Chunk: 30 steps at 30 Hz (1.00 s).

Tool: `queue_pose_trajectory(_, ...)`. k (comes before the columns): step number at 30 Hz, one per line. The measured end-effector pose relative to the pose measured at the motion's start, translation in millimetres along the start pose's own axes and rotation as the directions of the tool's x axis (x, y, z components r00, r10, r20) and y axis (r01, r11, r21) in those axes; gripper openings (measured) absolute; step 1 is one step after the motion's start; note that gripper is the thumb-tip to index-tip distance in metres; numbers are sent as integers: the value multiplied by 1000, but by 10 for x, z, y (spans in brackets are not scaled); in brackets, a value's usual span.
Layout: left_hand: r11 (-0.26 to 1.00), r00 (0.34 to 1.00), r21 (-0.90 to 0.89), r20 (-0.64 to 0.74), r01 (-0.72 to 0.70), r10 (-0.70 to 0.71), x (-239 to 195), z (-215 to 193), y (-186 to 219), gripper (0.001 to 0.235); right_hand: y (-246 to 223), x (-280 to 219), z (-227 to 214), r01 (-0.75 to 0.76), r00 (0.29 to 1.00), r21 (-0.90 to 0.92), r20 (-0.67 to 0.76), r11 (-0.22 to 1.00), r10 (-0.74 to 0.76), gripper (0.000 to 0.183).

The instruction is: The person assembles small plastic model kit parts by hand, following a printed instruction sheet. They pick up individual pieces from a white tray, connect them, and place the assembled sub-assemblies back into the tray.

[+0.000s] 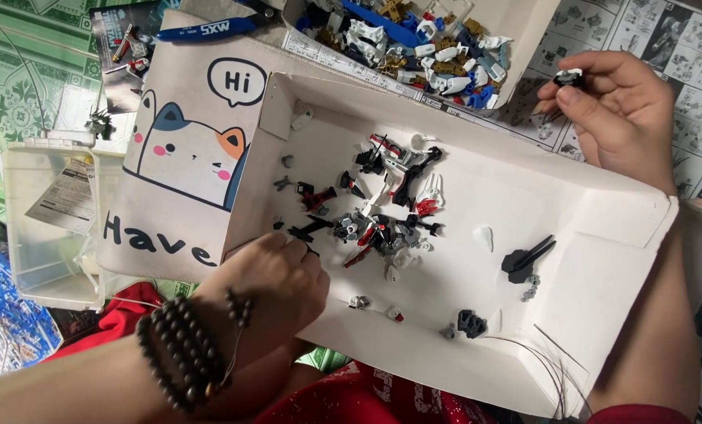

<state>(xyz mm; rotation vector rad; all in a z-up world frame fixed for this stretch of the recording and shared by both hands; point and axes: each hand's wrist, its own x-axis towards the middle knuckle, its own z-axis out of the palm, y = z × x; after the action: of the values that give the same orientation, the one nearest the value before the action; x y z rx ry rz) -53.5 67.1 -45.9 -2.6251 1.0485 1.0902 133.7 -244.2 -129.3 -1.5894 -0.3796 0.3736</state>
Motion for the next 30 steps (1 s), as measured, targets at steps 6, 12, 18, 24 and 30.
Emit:
queue_pose_trajectory(6, 998, 977, 44, -213, 39, -29, 31, -123, -22, 9, 4, 0, -8, -9, 1000, 17, -12, 1000, 9, 29)
queue_pose_trajectory(12, 995, 996, 93, -90, 32, -24, 82, -214, -51, 54, -11, 7, -8, -17, 1000, 30, -5, 999, 17, 29)
queue_pose_trajectory(18, 949, 953, 169, -195, 266, -232, 1, -296, -47, 54, -25, 10, 0, 9, 1000, -5, 4, 1000, -9, 29)
queue_pose_trajectory(24, 991, 963, 57, -248, 120, -102, 42, -306, -32, 56, -13, 19, -3, 9, 1000, 15, 5, 1000, -9, 29)
queue_pose_trajectory(30, 919, 965, 395, -247, 17, 88, 180, -75, -59, 59, -49, 17, 27, 5, 1000, 12, -4, 1000, -5, 29)
